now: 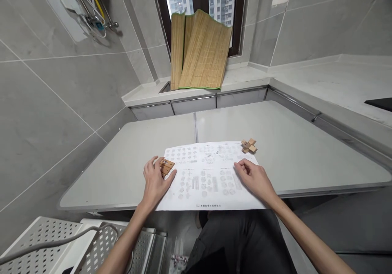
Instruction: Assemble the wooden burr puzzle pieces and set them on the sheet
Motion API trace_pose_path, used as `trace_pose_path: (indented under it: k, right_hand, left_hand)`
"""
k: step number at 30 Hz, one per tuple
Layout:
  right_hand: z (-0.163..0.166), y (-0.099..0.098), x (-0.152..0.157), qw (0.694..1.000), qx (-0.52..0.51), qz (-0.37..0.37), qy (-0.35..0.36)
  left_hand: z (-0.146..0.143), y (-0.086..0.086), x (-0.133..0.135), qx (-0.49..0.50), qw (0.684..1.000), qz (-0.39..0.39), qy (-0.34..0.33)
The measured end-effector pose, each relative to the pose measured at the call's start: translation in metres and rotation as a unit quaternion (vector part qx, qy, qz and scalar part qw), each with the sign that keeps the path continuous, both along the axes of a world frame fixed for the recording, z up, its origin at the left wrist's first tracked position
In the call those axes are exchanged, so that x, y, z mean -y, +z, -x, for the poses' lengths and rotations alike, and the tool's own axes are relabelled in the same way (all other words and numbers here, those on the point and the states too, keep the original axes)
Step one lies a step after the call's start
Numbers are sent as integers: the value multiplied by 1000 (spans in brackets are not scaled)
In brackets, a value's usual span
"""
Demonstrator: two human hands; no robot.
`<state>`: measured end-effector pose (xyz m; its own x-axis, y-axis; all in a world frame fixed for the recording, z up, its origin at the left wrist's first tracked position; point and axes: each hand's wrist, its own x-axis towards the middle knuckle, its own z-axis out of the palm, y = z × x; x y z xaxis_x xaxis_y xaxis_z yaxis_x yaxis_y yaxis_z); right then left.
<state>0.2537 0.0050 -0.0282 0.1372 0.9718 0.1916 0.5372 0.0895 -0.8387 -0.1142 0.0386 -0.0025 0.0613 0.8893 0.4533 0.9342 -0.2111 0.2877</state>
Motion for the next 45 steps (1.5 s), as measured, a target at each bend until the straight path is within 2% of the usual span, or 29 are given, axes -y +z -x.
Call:
trace_pose_path:
  k: [3,6,14,24,29,38,45]
  right_hand:
    - [0,-1,-1,1000,0,-2,1]
    - [0,-1,-1,1000,-2,-2,4]
    - [0,0,-1,1000,4,-1,6]
    - [0,-2,-3,1000,15,5,0]
    - [0,-4,-3,1000,18,3,-4]
    - [0,-6,-3,1000,23,-5,-7]
    - [0,-6,-5,999,29,-12,-10]
  left_hand:
    - [10,-7,-9,-31,998,14,52]
    - [12,-9,-16,-42,996,40,73]
    - [7,-4,-23,-47,995,52,67]
    - [-2,5,-15,-7,995,74,68]
    - [-6,8,-12,-13,992,90,88]
    - [-8,10,-10,-21,992,89,85]
    - [-6,11,-21,-62,988,100,101]
